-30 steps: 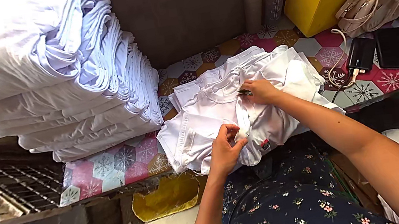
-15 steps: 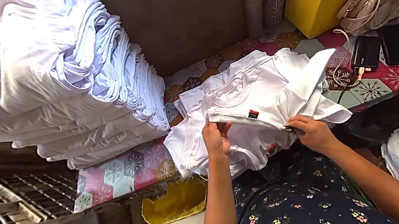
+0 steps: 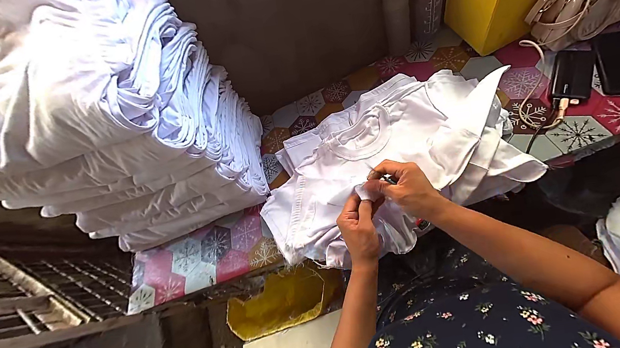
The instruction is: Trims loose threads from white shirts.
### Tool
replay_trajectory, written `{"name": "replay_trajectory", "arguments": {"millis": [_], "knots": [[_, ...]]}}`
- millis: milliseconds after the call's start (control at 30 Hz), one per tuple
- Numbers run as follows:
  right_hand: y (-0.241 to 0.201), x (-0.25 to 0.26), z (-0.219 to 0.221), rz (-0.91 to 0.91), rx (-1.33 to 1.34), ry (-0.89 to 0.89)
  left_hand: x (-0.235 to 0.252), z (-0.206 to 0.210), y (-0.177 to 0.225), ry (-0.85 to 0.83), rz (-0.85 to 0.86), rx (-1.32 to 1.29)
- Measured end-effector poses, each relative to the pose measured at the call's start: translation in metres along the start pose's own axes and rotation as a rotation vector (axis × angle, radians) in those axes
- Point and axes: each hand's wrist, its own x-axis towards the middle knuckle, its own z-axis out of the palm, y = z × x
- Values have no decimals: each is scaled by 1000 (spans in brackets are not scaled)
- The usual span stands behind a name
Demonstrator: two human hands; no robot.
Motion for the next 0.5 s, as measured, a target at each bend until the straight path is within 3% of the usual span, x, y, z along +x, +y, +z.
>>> {"name": "replay_trajectory", "arguments": {"millis": [133, 233, 300, 400, 500], "knots": [[10, -16, -7, -47, 100, 126, -4, 6, 6, 46, -57, -136], [12, -31, -23, -34, 8, 109, -2, 12, 1, 93, -38, -106], [14, -37, -31, -102, -137, 105, 2, 10, -3, 76, 40, 17], [10, -33, -30, -356, -263, 144, 1, 5, -12, 29, 220, 285], [6, -16, -18, -450, -410, 49, -1, 1, -23, -41, 395, 407]]}}
